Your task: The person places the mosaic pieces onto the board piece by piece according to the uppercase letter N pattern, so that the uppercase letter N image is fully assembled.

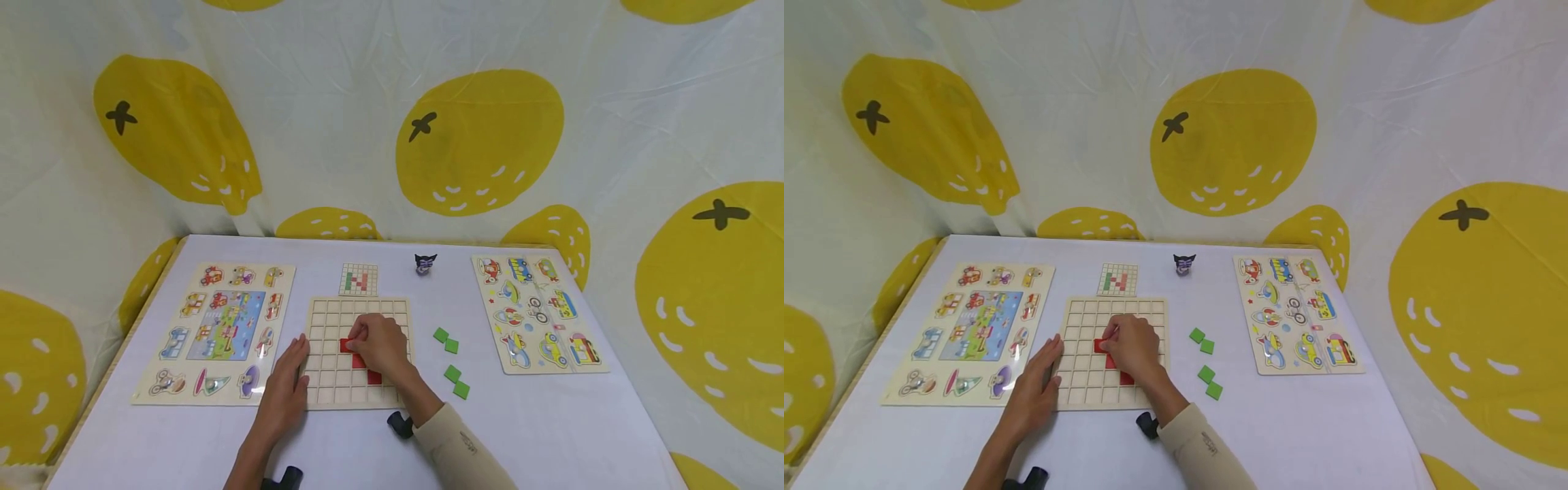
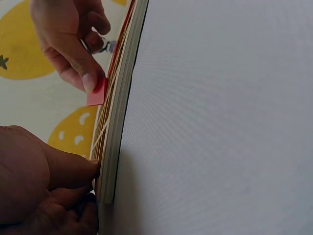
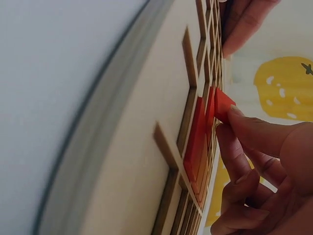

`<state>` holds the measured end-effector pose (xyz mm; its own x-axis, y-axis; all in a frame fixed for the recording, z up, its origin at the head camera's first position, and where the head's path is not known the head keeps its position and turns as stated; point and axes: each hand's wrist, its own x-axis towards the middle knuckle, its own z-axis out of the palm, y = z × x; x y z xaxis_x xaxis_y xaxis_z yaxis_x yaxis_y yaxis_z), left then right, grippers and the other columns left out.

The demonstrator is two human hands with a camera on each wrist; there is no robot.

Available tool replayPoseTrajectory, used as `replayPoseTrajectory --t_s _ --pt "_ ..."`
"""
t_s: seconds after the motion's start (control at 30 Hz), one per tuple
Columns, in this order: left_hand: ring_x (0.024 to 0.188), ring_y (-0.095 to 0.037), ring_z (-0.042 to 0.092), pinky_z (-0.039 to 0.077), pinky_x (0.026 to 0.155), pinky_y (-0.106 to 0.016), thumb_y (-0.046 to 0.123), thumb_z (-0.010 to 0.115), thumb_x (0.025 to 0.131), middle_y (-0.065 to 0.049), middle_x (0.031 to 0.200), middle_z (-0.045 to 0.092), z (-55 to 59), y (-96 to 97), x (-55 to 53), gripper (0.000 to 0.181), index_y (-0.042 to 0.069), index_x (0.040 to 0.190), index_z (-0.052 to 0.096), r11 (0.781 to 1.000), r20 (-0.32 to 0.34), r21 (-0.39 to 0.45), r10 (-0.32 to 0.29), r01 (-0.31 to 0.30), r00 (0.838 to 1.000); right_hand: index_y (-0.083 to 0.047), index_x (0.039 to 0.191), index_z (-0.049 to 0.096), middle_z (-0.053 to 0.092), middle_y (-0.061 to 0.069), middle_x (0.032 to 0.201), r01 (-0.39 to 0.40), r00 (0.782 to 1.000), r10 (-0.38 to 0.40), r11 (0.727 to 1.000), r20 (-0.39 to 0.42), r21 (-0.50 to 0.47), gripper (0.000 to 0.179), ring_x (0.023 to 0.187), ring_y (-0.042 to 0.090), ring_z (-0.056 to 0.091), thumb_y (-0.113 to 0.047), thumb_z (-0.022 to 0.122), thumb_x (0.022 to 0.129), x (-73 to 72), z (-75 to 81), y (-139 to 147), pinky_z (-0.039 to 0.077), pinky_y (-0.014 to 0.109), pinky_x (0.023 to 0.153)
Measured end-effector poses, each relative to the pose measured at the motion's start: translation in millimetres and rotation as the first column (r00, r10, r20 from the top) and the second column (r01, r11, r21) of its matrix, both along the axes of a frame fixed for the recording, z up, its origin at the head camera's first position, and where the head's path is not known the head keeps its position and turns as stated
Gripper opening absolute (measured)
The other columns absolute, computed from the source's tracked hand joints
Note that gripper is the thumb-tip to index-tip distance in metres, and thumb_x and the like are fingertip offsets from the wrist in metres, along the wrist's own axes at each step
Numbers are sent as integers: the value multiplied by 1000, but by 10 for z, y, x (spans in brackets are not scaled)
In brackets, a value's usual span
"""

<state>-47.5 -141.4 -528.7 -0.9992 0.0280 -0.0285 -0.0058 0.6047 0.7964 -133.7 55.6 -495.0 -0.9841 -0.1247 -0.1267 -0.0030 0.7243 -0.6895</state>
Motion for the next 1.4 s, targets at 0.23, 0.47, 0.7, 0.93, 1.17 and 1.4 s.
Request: replayPoseTrajectory --t_s 0.23,0.47,0.7,0.93,1.17,1.4 --pt "166 -35 21 18 133 -52 -7 55 100 -9 177 29 3 6 -4 68 4 164 37 1000 -4 -7 2 -2 1000 -23 83 75 63 -7 70 -2 1000 3 999 -7 50 14 66 12 58 -19 88 87 -20 -6 -52 45 28 55" --pt "164 -37 24 14 136 -38 -8 56 99 -12 175 31 -7 1 16 67 2 163 39 1000 -37 -6 4 -4 999 -23 82 75 60 -6 68 -22 1000 24 993 -19 115 14 63 12 55 -20 88 86 -45 -3 -77 42 27 52" --pt "165 -36 21 16 134 -49 -8 55 100 -10 176 29 7 -1 1 68 3 164 37 1000 -13 -6 0 -1 1000 -25 84 77 62 -8 69 -52 998 54 994 -16 97 10 66 11 56 -23 86 88 -52 -15 -33 43 27 53" --pt "165 -37 20 19 131 -58 -8 56 99 -11 177 28 19 1 -2 69 3 165 36 1000 4 -11 -2 2 1000 -27 93 80 67 -12 78 -91 995 91 996 -49 -7 6 81 10 60 -26 84 90 -44 19 180 49 28 65" --pt "166 -36 20 19 132 -59 -7 56 99 -10 177 28 40 1 6 69 4 165 36 1000 7 -13 4 -4 1000 -24 101 81 70 -13 81 -82 994 80 996 -79 -25 13 78 13 58 -22 86 89 -40 71 451 47 27 64" --pt "166 -36 20 19 132 -58 -7 56 100 -10 177 28 37 8 1 69 4 165 36 1000 13 -12 2 -2 1000 -22 100 81 73 -11 87 -5 991 4 1000 -134 -8 19 78 13 57 -20 91 84 -24 78 757 47 28 69"
